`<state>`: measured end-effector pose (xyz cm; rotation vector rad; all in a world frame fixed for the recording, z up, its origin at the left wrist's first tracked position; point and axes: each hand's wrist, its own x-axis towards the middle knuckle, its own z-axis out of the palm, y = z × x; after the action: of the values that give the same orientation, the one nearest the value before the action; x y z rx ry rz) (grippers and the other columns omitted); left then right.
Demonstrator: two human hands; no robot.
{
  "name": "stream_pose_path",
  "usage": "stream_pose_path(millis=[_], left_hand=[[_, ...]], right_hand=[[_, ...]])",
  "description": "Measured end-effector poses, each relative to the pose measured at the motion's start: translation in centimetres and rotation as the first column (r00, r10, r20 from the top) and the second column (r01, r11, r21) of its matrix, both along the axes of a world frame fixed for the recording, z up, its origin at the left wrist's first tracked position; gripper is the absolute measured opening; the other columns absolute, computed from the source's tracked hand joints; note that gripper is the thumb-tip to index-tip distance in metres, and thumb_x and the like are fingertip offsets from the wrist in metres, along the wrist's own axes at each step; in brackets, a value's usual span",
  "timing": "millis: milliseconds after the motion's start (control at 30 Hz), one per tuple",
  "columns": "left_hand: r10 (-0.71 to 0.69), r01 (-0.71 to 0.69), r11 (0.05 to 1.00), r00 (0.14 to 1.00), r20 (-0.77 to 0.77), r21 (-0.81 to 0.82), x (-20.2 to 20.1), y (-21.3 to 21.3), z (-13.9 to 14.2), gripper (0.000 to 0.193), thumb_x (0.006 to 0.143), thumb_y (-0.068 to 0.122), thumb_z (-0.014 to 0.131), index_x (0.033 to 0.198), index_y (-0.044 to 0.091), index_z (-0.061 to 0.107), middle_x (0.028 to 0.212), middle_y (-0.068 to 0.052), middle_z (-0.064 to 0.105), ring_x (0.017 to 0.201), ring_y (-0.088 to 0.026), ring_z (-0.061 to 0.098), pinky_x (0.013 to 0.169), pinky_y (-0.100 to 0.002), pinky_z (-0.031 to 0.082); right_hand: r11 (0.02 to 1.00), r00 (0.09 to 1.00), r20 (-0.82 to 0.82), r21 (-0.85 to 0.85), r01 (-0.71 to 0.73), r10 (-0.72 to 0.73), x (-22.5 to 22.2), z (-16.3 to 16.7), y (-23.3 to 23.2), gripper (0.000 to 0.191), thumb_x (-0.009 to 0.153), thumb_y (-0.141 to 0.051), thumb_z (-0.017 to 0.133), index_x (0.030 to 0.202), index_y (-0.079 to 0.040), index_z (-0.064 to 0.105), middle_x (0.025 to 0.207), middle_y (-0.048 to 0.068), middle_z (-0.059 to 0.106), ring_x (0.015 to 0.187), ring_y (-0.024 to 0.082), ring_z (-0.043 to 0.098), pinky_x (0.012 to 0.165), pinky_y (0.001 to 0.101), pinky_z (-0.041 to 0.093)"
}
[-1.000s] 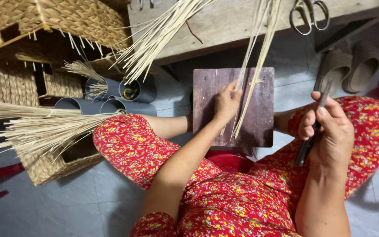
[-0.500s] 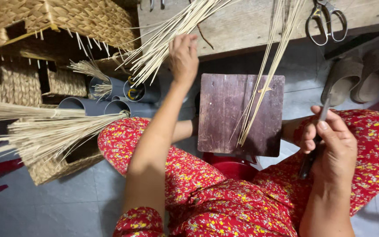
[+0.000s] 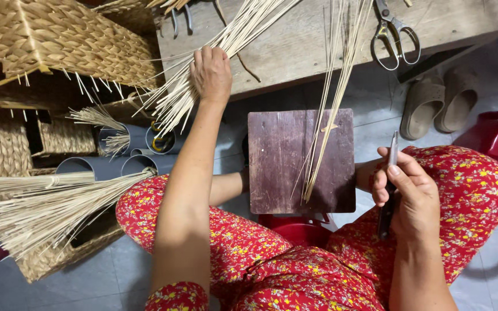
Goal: The person sits on a low stool and splits thin bamboo strips into narrower sticks, using a knife against a small wooden board resting on the lap. They pull each long strip through the knife, trim the ends, and set finished sticks with a pile of completed strips on the table.
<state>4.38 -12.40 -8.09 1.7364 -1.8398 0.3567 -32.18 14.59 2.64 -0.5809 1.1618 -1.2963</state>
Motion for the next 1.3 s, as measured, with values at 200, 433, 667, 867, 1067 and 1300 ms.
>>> stream_pose_path(millis=[200,433,667,867,1067,1300], left_hand=[[-0.078,0.077,0.997,0.997,-0.016,-0.025,0.9,0.0,1.1,0.014,0.091,0.018,0.072,0.096,0.014,0.060,0.097,-0.005,0.061,0.097,-0.027,0.059,0.081,-0.043,0.045],[-0.229,0.237,0.971,0.959,-0.166,0.024,2.9,0.6,4.0,0.009,0.100,0.011,0.065,0.108,0.009,0.062,0.102,-0.010,0.068,0.096,-0.034,0.066,0.081,-0.045,0.050],[-0.190,0.290,0.948,0.849,-0.493,0.132,2.4,6.2,8.8,0.017,0.104,0.016,0.065,0.115,0.008,0.075,0.089,-0.012,0.072,0.075,-0.024,0.069,0.068,-0.038,0.053],[-0.205,0.587,0.800,0.464,-0.862,0.125,-1.8,11.5,11.4,0.020,0.103,0.019,0.067,0.112,0.004,0.075,0.090,-0.002,0.075,0.072,-0.004,0.063,0.065,-0.023,0.052],[-0.194,0.672,0.724,0.415,-0.889,0.155,-4.8,15.1,13.6,0.015,0.100,0.015,0.069,0.108,0.003,0.075,0.087,0.000,0.075,0.074,-0.003,0.067,0.064,-0.021,0.053],[-0.173,0.696,0.675,0.470,-0.865,0.244,-5.6,15.4,14.8,0.014,0.098,0.014,0.070,0.105,0.003,0.074,0.077,0.001,0.072,0.069,-0.003,0.067,0.061,-0.021,0.053]], right_hand=[[1.000,1.000,-0.001,-0.007,-0.002,0.002,0.0,0.1,0.1,0.034,0.106,-0.012,0.058,0.136,0.003,0.061,0.082,0.007,0.062,0.062,0.012,0.053,0.054,0.0243,0.044],[1.000,1.000,0.008,-0.020,-0.013,0.013,0.0,-0.3,-0.1,0.034,0.106,-0.012,0.057,0.136,0.003,0.060,0.081,0.007,0.062,0.061,0.012,0.052,0.054,0.0240,0.044],[0.998,0.995,-0.082,-0.038,-0.052,0.048,1.0,0.8,-0.4,0.033,0.106,-0.012,0.057,0.135,0.004,0.061,0.080,0.006,0.062,0.062,0.011,0.053,0.056,0.0239,0.044],[0.969,0.960,-0.175,-0.076,-0.234,0.218,3.8,4.3,-3.0,0.042,0.102,-0.010,0.057,0.142,0.004,0.056,0.084,0.006,0.066,0.067,0.012,0.058,0.061,0.0242,0.048],[0.905,0.904,-0.177,-0.106,-0.412,0.390,5.9,7.2,-8.5,0.053,0.102,-0.011,0.058,0.152,-0.003,0.047,0.080,0.005,0.065,0.065,0.010,0.058,0.059,0.0226,0.048],[0.920,0.934,-0.045,-0.165,-0.356,0.353,7.1,5.8,-11.0,0.036,0.104,-0.009,0.059,0.138,0.001,0.057,0.084,0.006,0.067,0.069,0.009,0.059,0.059,0.0220,0.047]])
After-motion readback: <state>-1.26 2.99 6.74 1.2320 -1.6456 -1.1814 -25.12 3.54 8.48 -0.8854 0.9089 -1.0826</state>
